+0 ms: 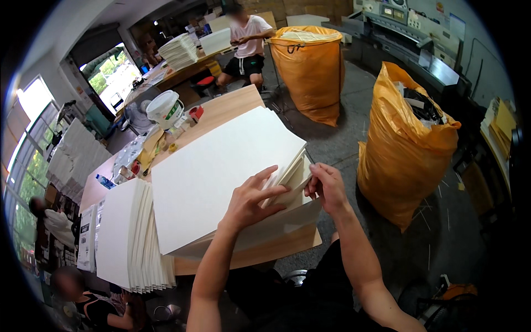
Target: The person handles and sorts stacks of white paper sheets on a wooden table, moving groups of sheets from one pile to another.
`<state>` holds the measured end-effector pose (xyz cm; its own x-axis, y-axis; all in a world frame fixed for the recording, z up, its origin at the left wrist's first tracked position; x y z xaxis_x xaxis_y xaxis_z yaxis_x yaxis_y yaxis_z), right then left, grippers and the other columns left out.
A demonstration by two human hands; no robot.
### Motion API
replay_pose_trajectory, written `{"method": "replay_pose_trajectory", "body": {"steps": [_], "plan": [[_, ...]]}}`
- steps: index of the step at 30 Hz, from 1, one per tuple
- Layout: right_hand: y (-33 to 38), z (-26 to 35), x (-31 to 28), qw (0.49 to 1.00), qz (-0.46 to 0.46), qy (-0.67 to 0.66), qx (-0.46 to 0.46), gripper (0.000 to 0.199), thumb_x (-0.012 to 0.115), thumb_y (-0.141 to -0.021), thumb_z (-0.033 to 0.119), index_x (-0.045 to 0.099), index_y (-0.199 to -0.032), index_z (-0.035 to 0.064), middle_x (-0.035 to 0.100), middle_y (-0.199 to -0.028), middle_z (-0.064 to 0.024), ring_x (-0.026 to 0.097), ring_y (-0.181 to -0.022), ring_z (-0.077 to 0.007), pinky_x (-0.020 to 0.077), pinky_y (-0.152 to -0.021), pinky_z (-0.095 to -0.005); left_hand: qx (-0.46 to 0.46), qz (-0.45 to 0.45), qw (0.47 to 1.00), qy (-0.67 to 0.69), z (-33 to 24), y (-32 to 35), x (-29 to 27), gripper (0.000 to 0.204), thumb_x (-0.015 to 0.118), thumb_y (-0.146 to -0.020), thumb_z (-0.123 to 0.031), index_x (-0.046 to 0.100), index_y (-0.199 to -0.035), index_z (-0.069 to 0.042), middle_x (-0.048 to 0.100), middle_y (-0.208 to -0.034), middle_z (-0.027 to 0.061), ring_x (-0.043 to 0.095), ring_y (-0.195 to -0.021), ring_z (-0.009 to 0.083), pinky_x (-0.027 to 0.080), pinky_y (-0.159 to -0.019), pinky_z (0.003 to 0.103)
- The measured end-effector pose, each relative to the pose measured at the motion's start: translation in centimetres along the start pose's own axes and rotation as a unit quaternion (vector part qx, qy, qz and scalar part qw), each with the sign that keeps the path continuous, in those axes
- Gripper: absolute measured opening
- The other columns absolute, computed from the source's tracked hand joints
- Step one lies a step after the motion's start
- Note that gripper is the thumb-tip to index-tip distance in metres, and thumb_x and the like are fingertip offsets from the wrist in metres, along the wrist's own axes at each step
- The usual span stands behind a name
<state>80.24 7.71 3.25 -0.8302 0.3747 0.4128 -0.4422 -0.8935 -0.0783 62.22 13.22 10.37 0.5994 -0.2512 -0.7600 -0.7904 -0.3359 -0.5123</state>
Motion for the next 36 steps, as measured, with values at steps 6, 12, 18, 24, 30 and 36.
{"method": "replay_pose_trajectory", "body": {"steps": [6, 12, 18, 24, 30, 36], "plan": [[6.7, 3.9, 2.3, 0.770, -0.079, 0.512, -0.372, 0.022, 0.070, -0.085, 0.023, 0.062, -0.084, 0.0028, 0.064, -0.083, -0.0126, 0.061, -0.076, -0.0341, 0.0490, -0.074, -0.0437, -0.005, -0.001, 1.000, 0.012, 0.2, 0.0, 0.0, 0.050, 0.091, -0.066, -0.016, 0.076, -0.113, -0.028, 0.058, -0.143, 0.0127, 0.064, -0.121, 0.0344, 0.058, -0.098, 0.042], [5.5, -3.2, 5.9, 0.772, 0.248, 0.550, -0.202, 0.045, 0.068, -0.088, 0.035, 0.068, -0.124, 0.0080, 0.062, -0.127, -0.0242, 0.049, -0.130, -0.0413, 0.0320, -0.113, -0.0520, 0.133, 0.099, 0.964, -0.209, -0.7, 1.8, 3.4, 0.063, 0.070, -0.091, -0.046, 0.043, -0.147, -0.054, 0.036, -0.162, 0.0130, 0.056, -0.126, 0.0427, 0.045, -0.108, 0.052], [5.5, -1.1, 7.0, 0.799, 0.260, 0.526, -0.131, 0.054, 0.071, -0.088, 0.045, 0.067, -0.129, 0.0095, 0.059, -0.137, -0.0227, 0.043, -0.133, -0.0420, 0.0323, -0.113, -0.0492, 0.062, 0.075, 0.947, -0.305, -1.7, 2.5, 1.8, 0.069, 0.060, -0.097, -0.040, 0.031, -0.159, -0.033, 0.028, -0.165, 0.0125, 0.048, -0.137, 0.0429, 0.035, -0.114, 0.063], [5.9, 0.1, 7.4, 0.778, 0.199, 0.566, -0.184, 0.065, 0.072, -0.086, 0.053, 0.066, -0.130, 0.0053, 0.057, -0.139, -0.0242, 0.040, -0.136, -0.0427, 0.0289, -0.114, -0.0505, -0.192, -0.126, 0.873, -0.431, 2.6, 15.8, -6.7, 0.062, 0.054, -0.094, -0.017, 0.043, -0.155, -0.019, 0.049, -0.152, 0.0118, 0.048, -0.138, 0.0331, 0.027, -0.118, 0.065], [6.9, -2.0, 7.8, 0.747, 0.173, 0.582, -0.270, 0.067, 0.077, -0.082, 0.057, 0.069, -0.117, 0.0000, 0.069, -0.108, -0.0262, 0.059, -0.109, -0.0489, 0.0322, -0.107, -0.0583, -0.262, -0.260, 0.763, -0.531, 3.8, 28.9, -16.8, 0.029, 0.064, -0.084, -0.011, 0.070, -0.113, -0.015, 0.059, -0.139, 0.0046, 0.045, -0.140, 0.0324, 0.022, -0.118, 0.070], [6.3, -4.1, 5.8, 0.662, 0.118, 0.665, -0.325, 0.074, 0.077, -0.080, 0.055, 0.064, -0.122, -0.0047, 0.066, -0.113, -0.0260, 0.056, -0.117, -0.0466, 0.0204, -0.111, -0.0667, -0.228, -0.279, 0.793, -0.491, -4.4, 25.7, -15.1, 0.013, 0.069, -0.082, -0.021, 0.073, -0.093, -0.013, 0.065, -0.130, 0.0007, 0.048, -0.137, 0.0322, 0.018, -0.119, 0.071]]}}
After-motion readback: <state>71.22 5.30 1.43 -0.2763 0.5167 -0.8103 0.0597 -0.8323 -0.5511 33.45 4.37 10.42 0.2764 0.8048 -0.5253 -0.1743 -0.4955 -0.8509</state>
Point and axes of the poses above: each hand's wrist, its own y-axis away from the middle knuckle, its own x-axis out of the palm, z = x × y, the point moved 9 cm from there along -y, towards the middle knuckle
